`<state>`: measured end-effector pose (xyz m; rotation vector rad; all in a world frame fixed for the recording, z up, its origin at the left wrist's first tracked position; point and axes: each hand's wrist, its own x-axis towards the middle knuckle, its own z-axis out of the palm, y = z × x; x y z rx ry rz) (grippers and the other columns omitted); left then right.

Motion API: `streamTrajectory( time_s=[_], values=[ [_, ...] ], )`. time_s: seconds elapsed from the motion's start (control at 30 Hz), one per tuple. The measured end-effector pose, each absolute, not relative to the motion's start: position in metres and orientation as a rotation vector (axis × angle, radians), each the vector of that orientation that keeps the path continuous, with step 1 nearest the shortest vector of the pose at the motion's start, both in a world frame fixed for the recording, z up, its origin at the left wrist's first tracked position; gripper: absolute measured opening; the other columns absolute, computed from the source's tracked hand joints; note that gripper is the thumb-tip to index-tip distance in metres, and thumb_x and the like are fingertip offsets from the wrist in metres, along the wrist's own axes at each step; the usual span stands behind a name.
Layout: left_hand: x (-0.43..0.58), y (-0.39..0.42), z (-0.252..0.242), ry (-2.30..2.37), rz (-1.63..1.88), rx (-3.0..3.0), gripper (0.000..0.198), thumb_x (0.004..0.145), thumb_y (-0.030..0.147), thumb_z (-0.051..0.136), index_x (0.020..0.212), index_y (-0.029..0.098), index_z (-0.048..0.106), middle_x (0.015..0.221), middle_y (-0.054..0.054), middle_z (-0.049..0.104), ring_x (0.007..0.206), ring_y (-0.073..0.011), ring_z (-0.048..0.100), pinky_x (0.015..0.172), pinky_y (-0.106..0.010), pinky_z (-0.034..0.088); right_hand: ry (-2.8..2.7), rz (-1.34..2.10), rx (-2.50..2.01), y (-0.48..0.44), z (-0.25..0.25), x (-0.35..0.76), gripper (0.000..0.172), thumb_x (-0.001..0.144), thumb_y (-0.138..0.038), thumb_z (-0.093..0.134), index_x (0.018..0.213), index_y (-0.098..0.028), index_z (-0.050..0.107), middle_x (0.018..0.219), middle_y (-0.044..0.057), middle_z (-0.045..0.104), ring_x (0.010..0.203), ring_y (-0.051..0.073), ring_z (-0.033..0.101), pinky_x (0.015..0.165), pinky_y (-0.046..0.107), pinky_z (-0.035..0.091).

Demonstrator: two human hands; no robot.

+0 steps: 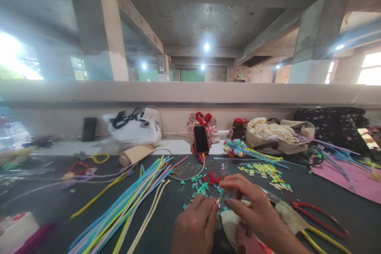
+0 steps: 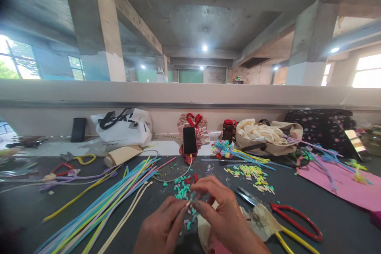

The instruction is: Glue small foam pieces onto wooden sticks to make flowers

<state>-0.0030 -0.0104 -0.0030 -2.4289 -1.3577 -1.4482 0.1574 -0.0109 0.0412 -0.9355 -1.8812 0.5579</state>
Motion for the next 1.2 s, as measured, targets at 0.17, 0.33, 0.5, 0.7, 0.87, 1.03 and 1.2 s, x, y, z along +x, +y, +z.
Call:
streamTrajectory(
  time_s=[0.17,0.33,0.5,0.7,0.87,1.03,1.2],
  values=[
    [-0.002,-0.011,-0.002,-1.332,-1.487,-2.419,0.030,0.086,0.025,0.031,0.075,0.023,0.059,0.066,0.000,0.057,0.060,-0.0109,0.056,0.055,-0.018,0.040,-1.886,0.544,-0.956,-0.011,0.042,0.157,0.024,0.075,-0.016,0.057,0.097,-0.026,0.061,0.098,0.002,0.058,0.074,0.012,0.055,0.063,0.021,0.044],
    [-0.003,-0.009,-0.001,-1.375,-1.549,-2.431,0.031,0.085,0.026,0.032,0.074,0.022,0.060,0.067,-0.001,0.058,0.062,-0.0107,0.056,0.056,-0.017,0.040,-1.893,0.487,-0.977,-0.012,0.042,0.159,0.032,0.072,-0.018,0.060,0.102,-0.028,0.059,0.101,0.002,0.058,0.084,0.016,0.055,0.068,0.023,0.045],
    [-0.005,-0.012,0.013,-1.644,-1.589,-2.592,0.032,0.082,0.030,0.037,0.060,0.019,0.058,0.061,0.000,0.055,0.059,-0.0106,0.053,0.052,-0.018,0.036,-1.834,0.525,-0.932,-0.007,0.045,0.170,0.026,0.082,-0.027,0.047,0.106,-0.030,0.057,0.108,0.002,0.056,0.097,0.019,0.051,0.079,0.028,0.043],
    [-0.004,-0.020,0.030,-1.940,-1.526,-2.918,0.034,0.079,0.033,0.039,0.055,0.016,0.056,0.055,0.003,0.050,0.057,-0.0110,0.047,0.053,-0.019,0.032,-1.922,0.641,-0.881,-0.004,0.048,0.171,0.026,0.085,-0.028,0.041,0.103,-0.028,0.060,0.103,0.002,0.060,0.094,0.018,0.054,0.079,0.029,0.043],
    [-0.003,-0.022,0.027,-1.954,-1.528,-2.987,0.029,0.077,0.032,0.042,0.062,0.015,0.061,0.058,0.001,0.054,0.060,-0.0125,0.049,0.056,-0.020,0.032,-1.998,0.645,-0.843,-0.005,0.050,0.165,0.024,0.084,-0.025,0.045,0.100,-0.025,0.063,0.099,0.004,0.061,0.094,0.018,0.053,0.082,0.031,0.041],
    [-0.002,-0.020,0.028,-1.926,-1.556,-2.963,0.029,0.076,0.031,0.043,0.060,0.015,0.061,0.058,0.001,0.055,0.059,-0.0128,0.048,0.055,-0.020,0.032,-2.006,0.619,-0.867,-0.007,0.051,0.160,0.022,0.084,-0.025,0.045,0.087,-0.022,0.066,0.091,0.004,0.063,0.090,0.017,0.055,0.080,0.030,0.042],
    [-0.003,-0.020,0.029,-1.920,-1.572,-2.932,0.029,0.076,0.031,0.044,0.059,0.016,0.061,0.057,0.001,0.055,0.058,-0.0126,0.048,0.054,-0.020,0.032,-1.984,0.616,-0.862,-0.006,0.047,0.160,0.021,0.084,-0.023,0.044,0.085,-0.022,0.065,0.089,0.003,0.063,0.087,0.016,0.056,0.078,0.027,0.042]
  ],
)
